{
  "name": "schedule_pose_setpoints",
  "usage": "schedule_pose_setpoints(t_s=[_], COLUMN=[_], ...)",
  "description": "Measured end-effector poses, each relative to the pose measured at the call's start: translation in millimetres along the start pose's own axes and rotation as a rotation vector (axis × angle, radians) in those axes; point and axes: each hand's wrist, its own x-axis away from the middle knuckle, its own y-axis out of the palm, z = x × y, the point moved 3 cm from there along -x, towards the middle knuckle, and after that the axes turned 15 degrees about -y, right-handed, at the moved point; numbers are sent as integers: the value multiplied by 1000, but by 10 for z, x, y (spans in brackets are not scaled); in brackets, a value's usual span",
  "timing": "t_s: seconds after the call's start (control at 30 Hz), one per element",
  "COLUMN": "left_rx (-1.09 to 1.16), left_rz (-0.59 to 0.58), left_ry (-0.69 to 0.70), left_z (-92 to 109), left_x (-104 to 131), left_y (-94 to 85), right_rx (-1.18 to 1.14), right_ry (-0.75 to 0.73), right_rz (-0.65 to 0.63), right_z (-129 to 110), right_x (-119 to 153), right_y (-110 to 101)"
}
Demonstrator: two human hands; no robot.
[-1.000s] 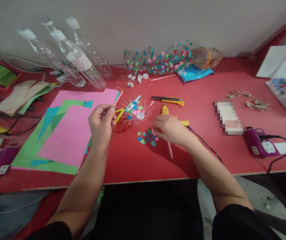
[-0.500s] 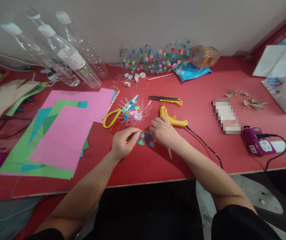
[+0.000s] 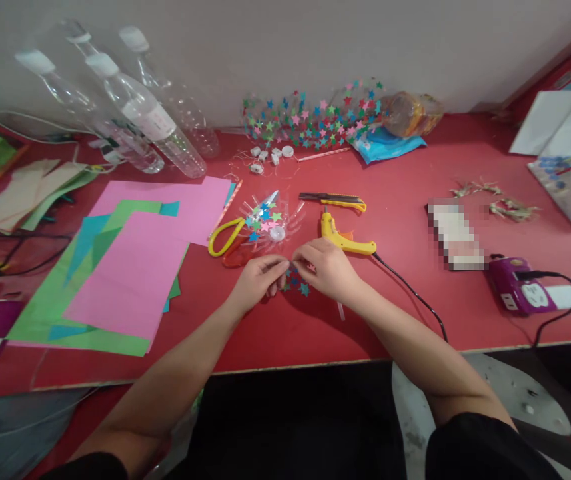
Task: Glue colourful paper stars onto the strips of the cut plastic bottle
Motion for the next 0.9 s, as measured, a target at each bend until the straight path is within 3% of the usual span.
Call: schedule_pose_setpoints(t_s=[0.07,0.2,0.43,0.9], left_rx=[150,291,129,5], left_rz=[-68,-71,-20,10], left_ry=[-83,-116,-30,45], left_z=[-18,-37,-8,27], left_x=[-12,-32,5,27], left_y=[20,18,37,51], right_rx=[23,44,-27,-51], right_ry=[-88,-176,-15,30], right_rz=[11,-29,3,-6], right_z=[-64,-100,-42,-54], right_x=[-17,-27,-15,-40], right_y=[10,36,-1,31])
